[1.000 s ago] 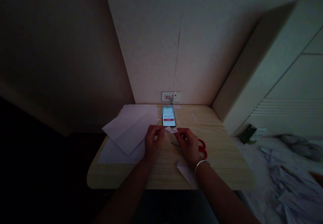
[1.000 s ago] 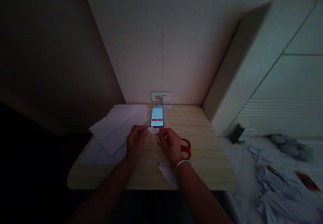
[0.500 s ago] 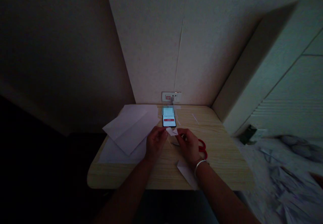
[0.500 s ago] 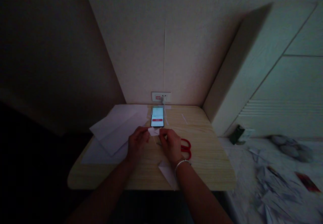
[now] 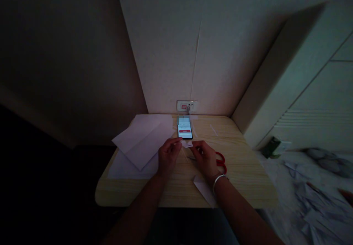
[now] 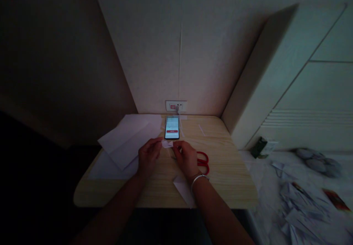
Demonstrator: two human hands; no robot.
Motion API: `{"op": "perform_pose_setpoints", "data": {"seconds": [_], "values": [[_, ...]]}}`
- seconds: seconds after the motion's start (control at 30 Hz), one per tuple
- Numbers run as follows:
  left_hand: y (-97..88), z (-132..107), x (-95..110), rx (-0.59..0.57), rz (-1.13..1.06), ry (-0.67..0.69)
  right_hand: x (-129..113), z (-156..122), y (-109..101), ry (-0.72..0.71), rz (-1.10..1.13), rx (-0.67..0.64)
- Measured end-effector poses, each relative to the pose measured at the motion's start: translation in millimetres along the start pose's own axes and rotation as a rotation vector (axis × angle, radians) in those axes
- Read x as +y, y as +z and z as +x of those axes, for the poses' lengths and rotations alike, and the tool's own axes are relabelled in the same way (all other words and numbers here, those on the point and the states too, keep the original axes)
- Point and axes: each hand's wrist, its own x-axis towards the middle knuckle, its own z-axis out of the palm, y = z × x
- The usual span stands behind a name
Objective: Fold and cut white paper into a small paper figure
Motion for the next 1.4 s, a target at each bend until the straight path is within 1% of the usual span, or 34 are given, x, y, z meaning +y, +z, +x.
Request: {"op": "perform_pose_setpoints", "data": {"seconds": [0.2, 0.43, 0.6, 0.8, 1.0, 1.1, 1.17, 1.3, 1.4], "values": [[0.0, -1, 0, -0.030, -0.005, -0.013, -2, 0, 1, 0.074, 0.067, -0.008], [4.7, -1, 0, -0.025, -0.032, 0.021, -5, 2, 2, 0.087, 0.113, -0.016], [6.8, -1, 0, -0.023, -0.041, -0.004, -1, 2, 6, 0.086, 0.211, -0.032], [6.9, -2, -1, -0.025, -0.037, -0.021, 0, 1, 8, 0.167, 0.331, -0.048], [6.9, -2, 0, -0.036, -0.015, -0.018, 0, 1, 7, 0.155, 0.322, -0.045], [5.6, -3, -3, -0.051, 0.042, 0.046, -2, 1, 5, 0.113, 0.267, -0.017], [4.1, -3, -5, -0.063, 0.114, 0.130, -3, 0, 3, 0.076, 0.235, 0.000], [1.1, -5, -10, -0.066, 0.225, 0.307, -4, 0, 1, -0.006, 0.271, 0.010], [-0.7, -5, -11, -0.090, 0.260, 0.368, -2, 0, 0, -0.058, 0.264, 0.023]]}}
